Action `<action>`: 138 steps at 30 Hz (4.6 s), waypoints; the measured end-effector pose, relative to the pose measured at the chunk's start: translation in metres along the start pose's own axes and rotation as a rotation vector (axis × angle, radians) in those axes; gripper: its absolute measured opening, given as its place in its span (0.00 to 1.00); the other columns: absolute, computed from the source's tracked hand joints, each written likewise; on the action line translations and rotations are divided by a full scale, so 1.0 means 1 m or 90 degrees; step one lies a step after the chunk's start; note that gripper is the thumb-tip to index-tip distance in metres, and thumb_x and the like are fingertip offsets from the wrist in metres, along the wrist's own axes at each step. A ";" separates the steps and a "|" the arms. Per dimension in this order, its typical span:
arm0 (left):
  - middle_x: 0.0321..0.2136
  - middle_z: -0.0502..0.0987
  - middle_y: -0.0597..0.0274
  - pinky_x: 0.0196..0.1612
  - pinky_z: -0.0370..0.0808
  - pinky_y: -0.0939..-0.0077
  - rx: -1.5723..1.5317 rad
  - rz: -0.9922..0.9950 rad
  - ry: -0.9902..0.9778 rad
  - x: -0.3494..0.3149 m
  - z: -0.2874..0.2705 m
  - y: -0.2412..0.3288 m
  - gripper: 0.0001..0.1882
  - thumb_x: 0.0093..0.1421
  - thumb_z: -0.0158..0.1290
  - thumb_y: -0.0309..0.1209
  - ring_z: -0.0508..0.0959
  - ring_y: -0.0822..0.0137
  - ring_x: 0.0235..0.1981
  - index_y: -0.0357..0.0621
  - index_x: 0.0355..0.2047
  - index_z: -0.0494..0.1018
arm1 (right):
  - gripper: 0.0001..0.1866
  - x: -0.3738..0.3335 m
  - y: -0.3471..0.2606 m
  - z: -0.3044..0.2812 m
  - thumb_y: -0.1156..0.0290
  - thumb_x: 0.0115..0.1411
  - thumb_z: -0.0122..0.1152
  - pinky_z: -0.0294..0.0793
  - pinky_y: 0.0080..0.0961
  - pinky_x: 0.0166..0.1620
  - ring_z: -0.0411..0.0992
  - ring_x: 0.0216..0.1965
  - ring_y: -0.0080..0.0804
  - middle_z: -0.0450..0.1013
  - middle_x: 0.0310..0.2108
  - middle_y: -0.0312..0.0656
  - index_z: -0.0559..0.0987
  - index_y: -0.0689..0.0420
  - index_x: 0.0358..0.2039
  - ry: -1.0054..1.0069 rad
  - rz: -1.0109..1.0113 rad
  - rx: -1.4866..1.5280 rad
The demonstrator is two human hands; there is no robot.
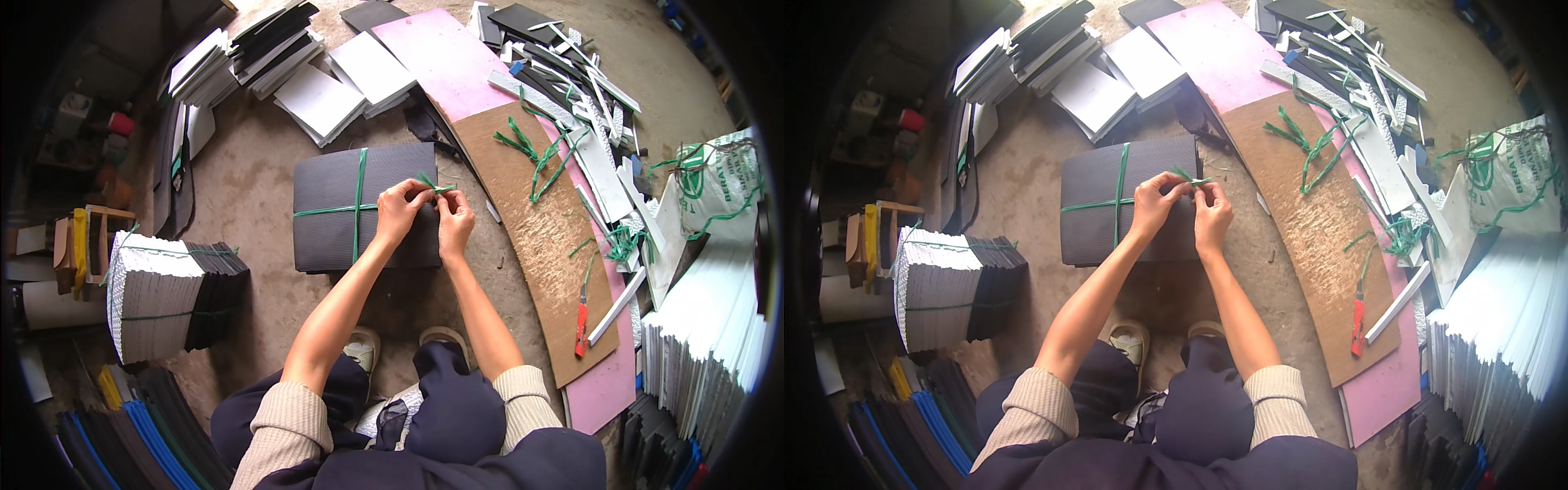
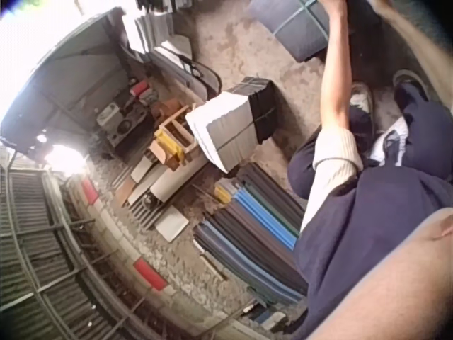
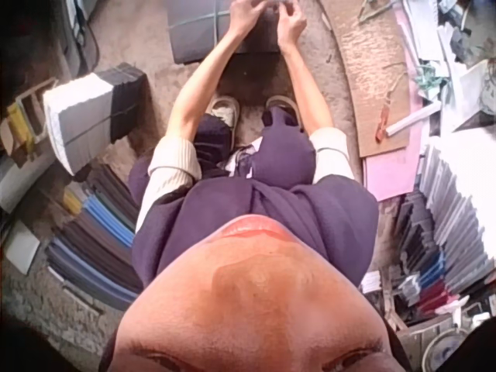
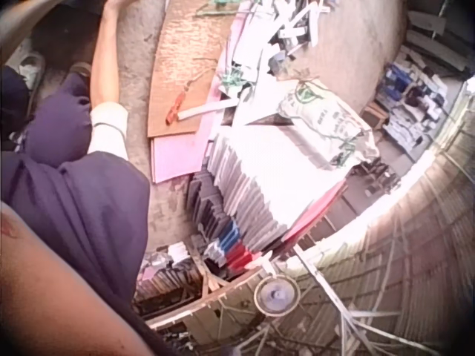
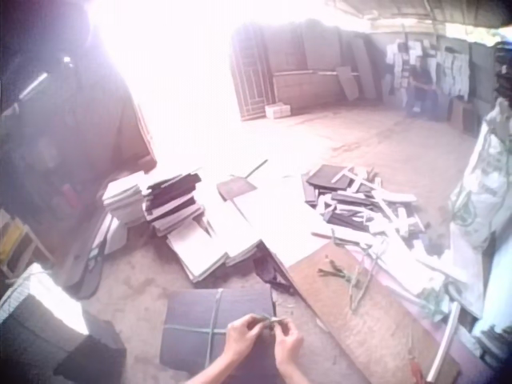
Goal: The person sits on the floor and ties stacks of white and dark boards with green plastic straps. They align the boards, wrap the straps, and tie knots to secure each bundle, then place the finished bundles aside.
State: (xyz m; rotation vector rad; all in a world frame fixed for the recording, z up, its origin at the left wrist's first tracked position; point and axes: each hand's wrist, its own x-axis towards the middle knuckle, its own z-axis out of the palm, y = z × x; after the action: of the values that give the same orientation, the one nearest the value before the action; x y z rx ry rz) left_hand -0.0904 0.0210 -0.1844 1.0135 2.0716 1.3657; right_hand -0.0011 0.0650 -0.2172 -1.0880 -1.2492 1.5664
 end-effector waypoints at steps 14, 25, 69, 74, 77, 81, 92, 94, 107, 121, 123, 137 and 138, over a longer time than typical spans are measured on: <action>0.18 0.76 0.59 0.24 0.71 0.82 0.004 -0.037 0.010 0.000 -0.005 0.010 0.08 0.47 0.57 0.28 0.77 0.74 0.22 0.39 0.27 0.74 | 0.03 0.003 0.004 -0.004 0.80 0.52 0.52 0.68 0.17 0.32 0.68 0.27 0.20 0.67 0.32 0.38 0.73 0.64 0.28 -0.059 -0.080 -0.103; 0.18 0.77 0.61 0.26 0.70 0.80 0.223 -0.152 -0.040 0.018 -0.006 0.005 0.09 0.44 0.58 0.33 0.77 0.73 0.22 0.39 0.20 0.73 | 0.02 0.000 -0.018 -0.009 0.81 0.51 0.50 0.70 0.34 0.32 0.70 0.30 0.40 0.63 0.44 0.44 0.68 0.64 0.26 -0.145 -0.415 -0.406; 0.24 0.71 0.54 0.36 0.68 0.66 0.348 0.015 -0.030 0.020 -0.016 0.016 0.17 0.46 0.56 0.41 0.70 0.59 0.35 0.38 0.28 0.73 | 0.14 0.004 0.009 -0.021 0.68 0.57 0.47 0.56 0.27 0.20 0.56 0.14 0.30 0.61 0.13 0.45 0.66 0.63 0.18 0.008 -0.084 -0.275; 0.21 0.69 0.58 0.36 0.66 0.65 0.385 0.095 -0.055 0.021 -0.012 0.004 0.16 0.51 0.51 0.41 0.67 0.59 0.35 0.39 0.25 0.67 | 0.13 -0.002 0.015 -0.021 0.66 0.58 0.47 0.55 0.22 0.22 0.55 0.17 0.20 0.59 0.14 0.34 0.68 0.61 0.20 -0.003 -0.019 -0.085; 0.21 0.68 0.58 0.39 0.60 0.68 0.263 0.013 -0.026 0.021 0.001 0.003 0.18 0.56 0.44 0.44 0.65 0.60 0.34 0.40 0.26 0.68 | 0.12 0.001 0.003 -0.011 0.64 0.59 0.46 0.54 0.14 0.26 0.55 0.22 0.15 0.58 0.18 0.25 0.71 0.57 0.23 -0.019 -0.066 0.129; 0.23 0.70 0.65 0.45 0.52 0.71 0.195 -0.029 0.011 0.023 0.014 -0.001 0.19 0.58 0.39 0.47 0.64 0.67 0.33 0.45 0.27 0.69 | 0.13 0.010 0.012 -0.020 0.62 0.59 0.46 0.54 0.11 0.29 0.53 0.24 0.14 0.59 0.21 0.27 0.72 0.55 0.25 -0.162 0.132 0.361; 0.17 0.66 0.66 0.37 0.51 0.72 0.326 0.360 -0.314 0.037 -0.023 0.000 0.12 0.59 0.41 0.40 0.66 0.70 0.23 0.48 0.25 0.65 | 0.18 0.019 0.001 -0.020 0.61 0.59 0.45 0.52 0.15 0.31 0.52 0.23 0.15 0.57 0.18 0.29 0.63 0.55 0.15 -0.182 0.170 0.362; 0.18 0.61 0.62 0.35 0.55 0.71 0.320 0.416 -0.443 0.054 -0.028 0.005 0.10 0.58 0.42 0.36 0.64 0.64 0.23 0.44 0.24 0.64 | 0.18 0.014 0.005 -0.020 0.63 0.59 0.45 0.51 0.15 0.30 0.51 0.23 0.16 0.55 0.17 0.29 0.62 0.55 0.15 -0.164 0.102 0.258; 0.16 0.64 0.62 0.33 0.57 0.73 0.242 0.356 -0.434 0.067 -0.018 -0.016 0.12 0.57 0.43 0.34 0.62 0.61 0.19 0.42 0.20 0.62 | 0.19 0.008 0.018 -0.028 0.60 0.58 0.47 0.54 0.16 0.32 0.52 0.23 0.18 0.52 0.18 0.30 0.60 0.52 0.14 -0.089 0.318 0.575; 0.13 0.53 0.73 0.22 0.50 0.84 -0.363 -0.017 0.036 -0.012 0.033 -0.006 0.17 0.62 0.36 0.34 0.50 0.80 0.18 0.47 0.17 0.53 | 0.15 0.006 0.017 -0.023 0.63 0.57 0.48 0.55 0.16 0.32 0.53 0.22 0.17 0.54 0.17 0.29 0.61 0.51 0.16 0.017 0.382 0.514; 0.13 0.53 0.72 0.22 0.50 0.84 -0.388 0.051 0.002 -0.015 0.035 -0.011 0.16 0.63 0.36 0.34 0.51 0.80 0.18 0.46 0.17 0.54 | 0.14 0.009 0.020 -0.024 0.64 0.57 0.47 0.55 0.15 0.31 0.53 0.22 0.16 0.54 0.17 0.29 0.62 0.51 0.17 0.015 0.384 0.503; 0.18 0.62 0.56 0.29 0.59 0.72 -0.039 0.161 -0.052 -0.046 0.042 0.001 0.09 0.57 0.43 0.28 0.61 0.60 0.20 0.36 0.22 0.62 | 0.10 0.027 0.028 -0.024 0.68 0.55 0.50 0.59 0.14 0.26 0.58 0.19 0.17 0.61 0.17 0.30 0.63 0.51 0.20 0.010 0.500 0.548; 0.18 0.62 0.55 0.29 0.60 0.72 -0.012 0.228 -0.064 -0.046 0.041 0.001 0.08 0.56 0.44 0.27 0.62 0.58 0.20 0.36 0.23 0.63 | 0.10 0.027 0.027 -0.023 0.67 0.55 0.51 0.59 0.14 0.25 0.57 0.18 0.17 0.61 0.16 0.30 0.63 0.50 0.19 0.000 0.502 0.526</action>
State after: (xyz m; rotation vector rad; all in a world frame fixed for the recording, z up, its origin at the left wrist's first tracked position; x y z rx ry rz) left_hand -0.0324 0.0094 -0.2008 1.4662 1.8629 1.4621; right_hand 0.0114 0.0924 -0.2505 -1.0349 -0.0343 2.3388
